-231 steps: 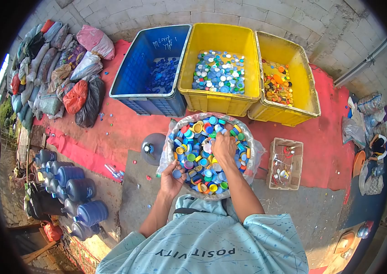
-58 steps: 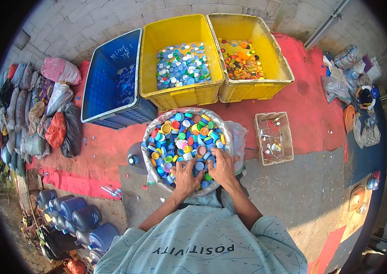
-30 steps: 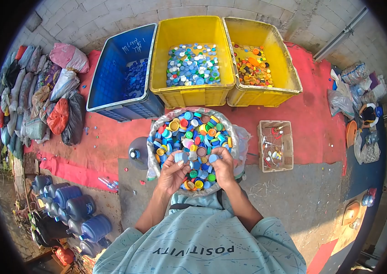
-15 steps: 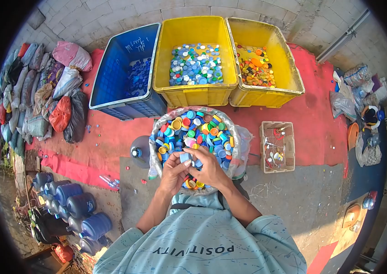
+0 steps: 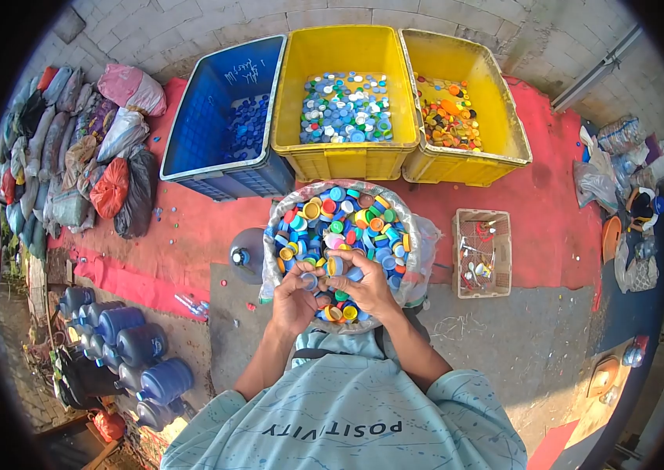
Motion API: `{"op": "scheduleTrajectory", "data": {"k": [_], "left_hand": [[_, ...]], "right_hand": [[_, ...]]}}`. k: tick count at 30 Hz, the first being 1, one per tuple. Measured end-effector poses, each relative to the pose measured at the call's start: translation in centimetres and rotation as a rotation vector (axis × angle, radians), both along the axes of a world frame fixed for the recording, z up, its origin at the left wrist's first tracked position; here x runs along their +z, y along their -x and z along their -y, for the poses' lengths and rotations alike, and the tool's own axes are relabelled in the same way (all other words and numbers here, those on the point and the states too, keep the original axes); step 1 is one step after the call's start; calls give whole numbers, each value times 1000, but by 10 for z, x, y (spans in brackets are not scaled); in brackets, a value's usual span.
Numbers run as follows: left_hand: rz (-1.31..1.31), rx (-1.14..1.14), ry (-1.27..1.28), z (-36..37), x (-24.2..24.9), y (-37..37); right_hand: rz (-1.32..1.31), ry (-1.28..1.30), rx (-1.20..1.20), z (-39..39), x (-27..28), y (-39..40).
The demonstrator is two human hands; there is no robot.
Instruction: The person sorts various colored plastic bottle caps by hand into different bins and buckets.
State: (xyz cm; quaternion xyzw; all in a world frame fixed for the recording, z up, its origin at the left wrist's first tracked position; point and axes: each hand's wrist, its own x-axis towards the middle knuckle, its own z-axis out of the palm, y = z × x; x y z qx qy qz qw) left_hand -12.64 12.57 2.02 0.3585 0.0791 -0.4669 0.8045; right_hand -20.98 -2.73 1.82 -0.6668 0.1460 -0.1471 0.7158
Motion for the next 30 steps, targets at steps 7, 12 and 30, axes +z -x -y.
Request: {"op": "scheduleTrajectory", "data": {"k": [7,12,30], "left_hand": [[291,-12,-252,13,16,5],[297,-72,-287,13,10,6],[212,15,-186,21,-4,22]], "right_hand": [[4,344,87,2,2,-2],[37,423,54,1,1,-3],[-39,385,39,-8,-13,-2]]}}
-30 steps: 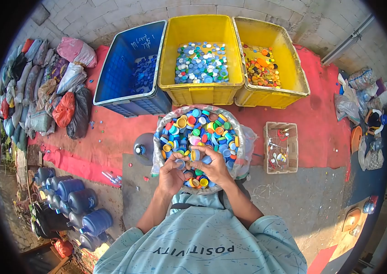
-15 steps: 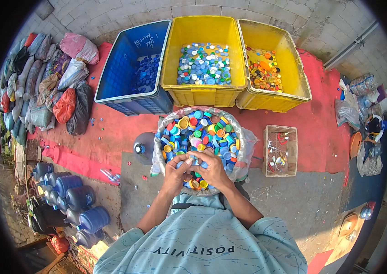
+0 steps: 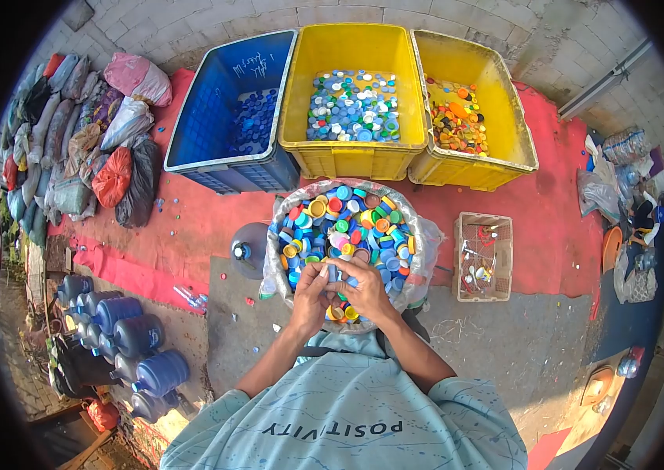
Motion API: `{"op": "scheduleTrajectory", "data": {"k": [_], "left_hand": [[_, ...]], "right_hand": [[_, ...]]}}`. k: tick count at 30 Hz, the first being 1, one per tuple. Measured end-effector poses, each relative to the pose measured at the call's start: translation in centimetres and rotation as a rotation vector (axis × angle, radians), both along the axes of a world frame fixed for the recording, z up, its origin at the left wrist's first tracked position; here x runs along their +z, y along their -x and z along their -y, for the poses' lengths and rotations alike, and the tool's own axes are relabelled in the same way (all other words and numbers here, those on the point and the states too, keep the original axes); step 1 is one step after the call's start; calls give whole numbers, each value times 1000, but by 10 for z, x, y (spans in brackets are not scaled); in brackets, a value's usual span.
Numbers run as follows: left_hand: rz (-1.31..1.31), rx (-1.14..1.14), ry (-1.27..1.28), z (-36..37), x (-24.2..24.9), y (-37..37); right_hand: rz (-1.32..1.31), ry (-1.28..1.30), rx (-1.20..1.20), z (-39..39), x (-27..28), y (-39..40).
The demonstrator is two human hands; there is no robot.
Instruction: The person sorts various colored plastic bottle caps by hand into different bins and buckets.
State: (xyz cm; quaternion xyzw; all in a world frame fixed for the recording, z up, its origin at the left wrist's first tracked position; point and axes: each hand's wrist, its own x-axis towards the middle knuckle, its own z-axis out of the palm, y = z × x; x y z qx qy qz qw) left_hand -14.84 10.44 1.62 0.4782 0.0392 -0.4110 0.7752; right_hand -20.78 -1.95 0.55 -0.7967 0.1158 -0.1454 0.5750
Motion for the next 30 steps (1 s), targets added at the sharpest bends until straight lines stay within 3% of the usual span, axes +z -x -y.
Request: {"op": "scheduleTrajectory", "data": {"k": [10,19,22,25,28,30], "left_hand": [[34,-19,-24,8,-12,6],[225,12,-219,14,-24,6],[121,-11,-164,12,-23,2],[-17,56,-45,11,-27,-1],[-151,123,-55,9,-29,-9],[-57,144,-148,10,-27,-20]], "right_hand": [[37,24,-26,-2,-12,8],[18,-11,-77,-7,-11,9],[106,-133,-109,-11,-16,6],[-78,-628,-89,-12,-6,12],[-82,-716,-143,-7,-14,13],[24,-906,-211,-6,-22,12]]}}
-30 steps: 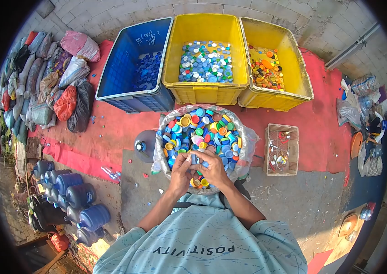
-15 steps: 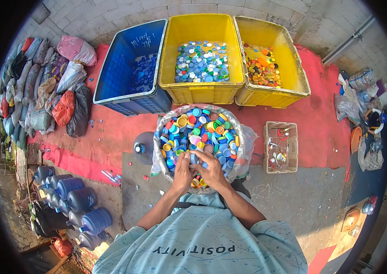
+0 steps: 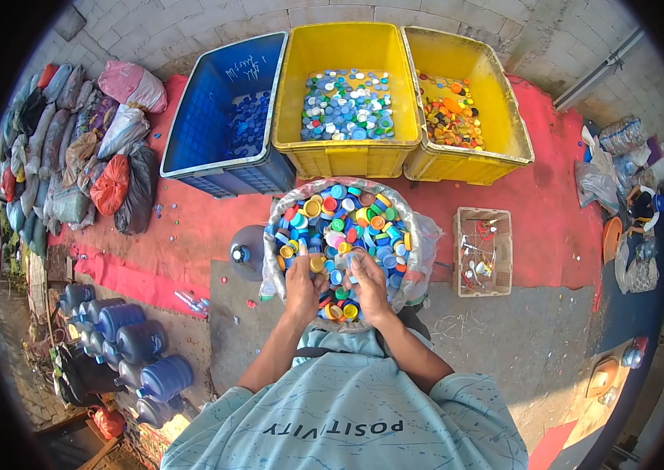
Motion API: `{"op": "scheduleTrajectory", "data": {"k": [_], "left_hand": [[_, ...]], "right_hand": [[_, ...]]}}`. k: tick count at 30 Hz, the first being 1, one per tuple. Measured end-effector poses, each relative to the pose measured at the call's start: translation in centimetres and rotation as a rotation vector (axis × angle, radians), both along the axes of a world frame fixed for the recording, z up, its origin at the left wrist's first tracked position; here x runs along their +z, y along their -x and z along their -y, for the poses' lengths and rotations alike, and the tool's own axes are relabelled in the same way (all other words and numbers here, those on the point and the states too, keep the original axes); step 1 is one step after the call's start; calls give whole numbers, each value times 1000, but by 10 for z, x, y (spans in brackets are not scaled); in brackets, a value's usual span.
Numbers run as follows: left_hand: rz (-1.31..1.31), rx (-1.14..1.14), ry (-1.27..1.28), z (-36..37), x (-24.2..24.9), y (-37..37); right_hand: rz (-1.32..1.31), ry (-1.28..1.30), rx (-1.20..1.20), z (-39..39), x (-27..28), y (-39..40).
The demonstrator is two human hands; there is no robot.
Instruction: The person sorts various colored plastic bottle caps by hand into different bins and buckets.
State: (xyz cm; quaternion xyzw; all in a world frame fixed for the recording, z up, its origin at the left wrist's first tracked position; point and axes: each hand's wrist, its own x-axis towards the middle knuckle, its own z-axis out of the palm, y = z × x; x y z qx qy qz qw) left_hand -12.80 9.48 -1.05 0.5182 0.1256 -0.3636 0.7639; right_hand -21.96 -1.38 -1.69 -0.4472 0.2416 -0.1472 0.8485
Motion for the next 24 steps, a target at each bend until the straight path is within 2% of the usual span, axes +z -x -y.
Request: {"op": "scheduleTrajectory", "data": {"k": [2,6,11,14,17,18,20,24], "left_hand": [[78,-21,-104,-5,8,-14],[312,-474,-370,-12,36,-43],[317,-282,-59,-1,52,-42],[351,-281,-73,-5,21,-46],[262,-230,-74,-25,-1,-48],[257,-225,-147,-32,5,-48],[408,-205,-395,-43,2,-47],[676,-205,-716,-71,-12,-48]], "right_hand": [[66,-178,-56,6,-1,2],[8,-353,-92,15,-1,5],[19,-475,-188,13,4,1],[179,-496,-102,19,3,8],[188,-536,-162,28,1,13],[179,-541,-184,30,0,16],[167,-554,-221,36,-2,19],[136,-552,-229,41,-7,22]]}}
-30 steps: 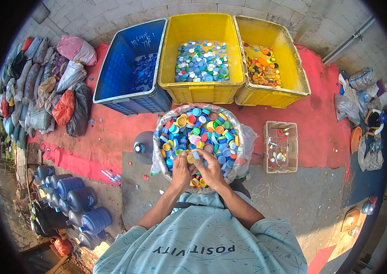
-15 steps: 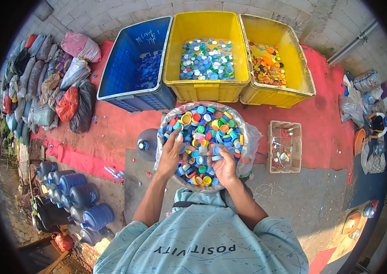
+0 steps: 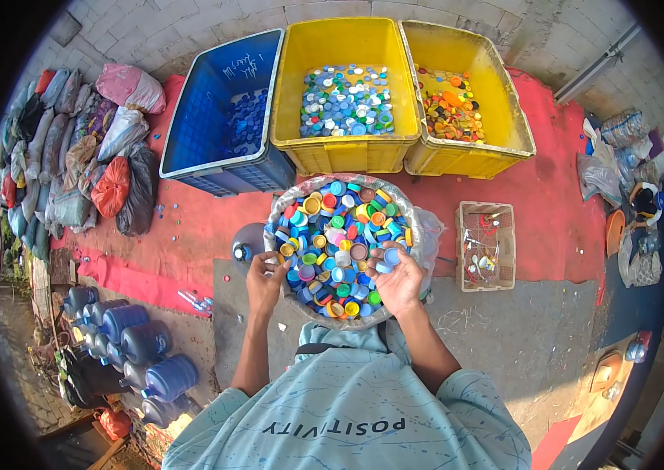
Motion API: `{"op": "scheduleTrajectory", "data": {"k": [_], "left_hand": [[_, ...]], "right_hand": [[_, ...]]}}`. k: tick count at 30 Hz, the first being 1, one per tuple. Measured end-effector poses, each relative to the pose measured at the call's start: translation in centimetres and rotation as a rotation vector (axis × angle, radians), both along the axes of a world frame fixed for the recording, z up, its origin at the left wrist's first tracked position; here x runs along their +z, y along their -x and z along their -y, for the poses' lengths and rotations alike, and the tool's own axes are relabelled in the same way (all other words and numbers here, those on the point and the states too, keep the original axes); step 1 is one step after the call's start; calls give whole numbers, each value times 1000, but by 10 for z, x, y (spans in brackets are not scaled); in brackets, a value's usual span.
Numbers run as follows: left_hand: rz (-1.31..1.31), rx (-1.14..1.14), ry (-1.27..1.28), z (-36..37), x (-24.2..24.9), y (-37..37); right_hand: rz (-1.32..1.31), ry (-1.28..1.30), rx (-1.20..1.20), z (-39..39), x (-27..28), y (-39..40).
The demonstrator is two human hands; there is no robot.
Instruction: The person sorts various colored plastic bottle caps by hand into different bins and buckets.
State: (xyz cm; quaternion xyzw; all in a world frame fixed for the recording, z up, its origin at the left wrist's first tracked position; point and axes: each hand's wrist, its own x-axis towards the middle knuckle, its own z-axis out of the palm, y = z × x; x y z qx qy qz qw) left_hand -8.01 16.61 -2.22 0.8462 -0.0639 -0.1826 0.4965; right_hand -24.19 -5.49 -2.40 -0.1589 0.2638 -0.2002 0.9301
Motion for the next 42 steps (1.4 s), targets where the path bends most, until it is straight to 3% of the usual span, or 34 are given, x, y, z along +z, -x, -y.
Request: {"op": "scheduleTrajectory", "data": {"k": [3,9,12,18,27,30,33,36,42], "left_hand": [[169,-35,-182,-10,8,0],[374,-428,-265,-15,4,0],[267,-518,-401,-9,14,7],[218,-387,-461,-2,-2,15],[189,-295,-207,-1,-3,10],[7,-178,107,5,-6,13],[-701,23,554,12,1,9],[-985,146,836,26,16,9],[-1099,134,882,72,25,-8]], "right_hand": [[-12,-3,5,-3,0,-2],[-1,22,96,-11,3,-10],[-19,40,118,-14,6,-13],[9,60,124,-14,2,-12],[15,17,157,-15,3,-13],[-14,-24,124,-18,7,-17],[9,-117,124,-22,10,-23],[35,-228,130,-24,14,-27],[-85,-218,105,-13,23,-50]]}}
